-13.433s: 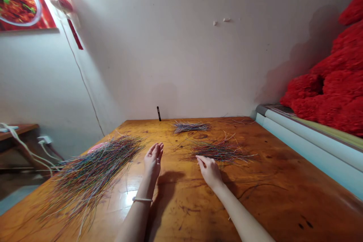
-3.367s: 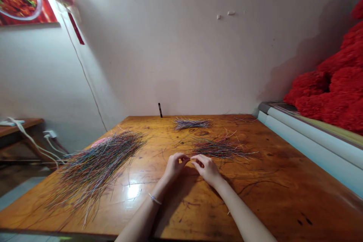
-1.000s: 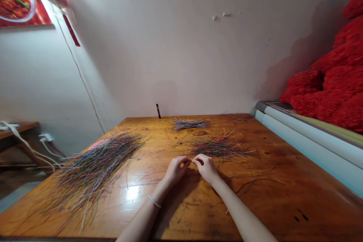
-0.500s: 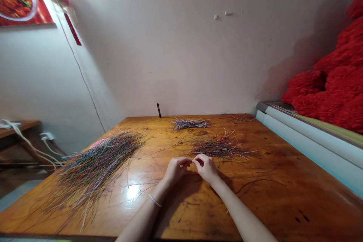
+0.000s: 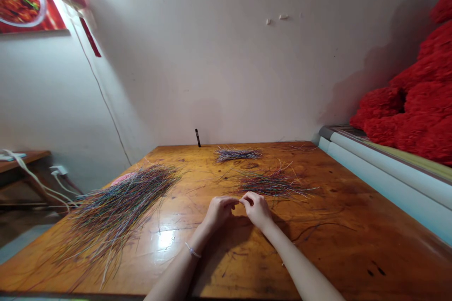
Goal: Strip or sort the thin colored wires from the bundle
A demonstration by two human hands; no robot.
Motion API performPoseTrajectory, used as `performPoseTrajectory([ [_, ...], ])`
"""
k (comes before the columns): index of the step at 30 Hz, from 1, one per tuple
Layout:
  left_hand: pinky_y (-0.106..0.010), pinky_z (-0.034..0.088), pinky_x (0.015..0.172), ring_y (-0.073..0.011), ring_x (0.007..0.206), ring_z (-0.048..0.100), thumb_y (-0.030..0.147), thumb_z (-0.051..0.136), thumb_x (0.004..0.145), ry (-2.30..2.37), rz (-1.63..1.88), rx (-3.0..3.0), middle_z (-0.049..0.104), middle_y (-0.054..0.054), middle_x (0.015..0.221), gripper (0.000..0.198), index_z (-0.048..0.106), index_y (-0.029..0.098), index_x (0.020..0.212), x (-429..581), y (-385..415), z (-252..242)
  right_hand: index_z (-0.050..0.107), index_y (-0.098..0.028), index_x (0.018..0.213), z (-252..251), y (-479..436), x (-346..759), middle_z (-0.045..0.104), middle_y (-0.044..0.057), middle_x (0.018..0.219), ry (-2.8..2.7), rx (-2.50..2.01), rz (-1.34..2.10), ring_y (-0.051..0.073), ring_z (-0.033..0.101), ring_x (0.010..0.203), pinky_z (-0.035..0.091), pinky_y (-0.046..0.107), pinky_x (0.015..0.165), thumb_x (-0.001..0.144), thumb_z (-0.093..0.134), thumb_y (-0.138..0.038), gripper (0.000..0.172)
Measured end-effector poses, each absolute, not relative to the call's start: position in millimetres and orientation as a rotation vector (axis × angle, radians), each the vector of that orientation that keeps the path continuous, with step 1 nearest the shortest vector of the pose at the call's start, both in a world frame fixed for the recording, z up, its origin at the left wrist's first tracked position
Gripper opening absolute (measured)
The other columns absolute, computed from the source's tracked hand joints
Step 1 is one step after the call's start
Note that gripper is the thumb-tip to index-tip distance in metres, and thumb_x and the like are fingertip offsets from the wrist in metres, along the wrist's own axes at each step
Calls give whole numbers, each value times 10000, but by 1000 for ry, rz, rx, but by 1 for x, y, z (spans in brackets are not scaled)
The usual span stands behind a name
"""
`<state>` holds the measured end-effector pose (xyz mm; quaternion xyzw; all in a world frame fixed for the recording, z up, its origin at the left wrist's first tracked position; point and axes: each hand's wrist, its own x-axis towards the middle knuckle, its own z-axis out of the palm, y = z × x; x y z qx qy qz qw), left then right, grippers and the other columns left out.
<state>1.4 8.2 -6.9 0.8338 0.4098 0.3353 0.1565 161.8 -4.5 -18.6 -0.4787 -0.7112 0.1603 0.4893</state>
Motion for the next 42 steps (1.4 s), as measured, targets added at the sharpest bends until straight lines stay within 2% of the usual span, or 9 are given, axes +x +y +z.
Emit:
performPoseTrajectory([
  [9,-172,432,589,-102,597,595,8,495,703,1188,939,2380,679,-2,653,306,710,206,796,1,10,-8,583,-196,599,-16,-5,163,603,17,598,-1715,-1155,405,154,538,571,397,247,557,783,489,-275,220],
  [15,-161,412,536,-88,533,573,115,502,780,1331,932,2312,663,13,619,239,709,227,822,-2,11,-3,576,-197,586,-10,-7,161,567,-5,565,-1753,-1110,409,132,497,533,367,225,510,773,497,-248,209],
  [22,-151,412,527,-76,499,569,50,513,744,1180,948,2335,675,13,633,274,714,218,822,0,9,-5,534,-198,573,-11,-5,165,556,0,581,-1735,-1135,354,143,501,561,360,230,546,782,477,-240,221],
  [29,-158,399,538,-87,540,590,36,496,742,1347,897,2407,675,29,620,313,711,250,819,-1,9,2,521,-208,592,-13,-2,166,575,3,639,-1844,-1119,317,162,513,651,364,256,637,775,493,-202,185],
  [42,-139,428,531,-80,542,606,110,529,770,1233,882,2344,676,21,617,210,709,219,786,0,10,-4,499,-207,597,-11,-4,167,562,0,635,-1834,-1185,229,165,504,667,364,260,640,790,507,-148,203],
])
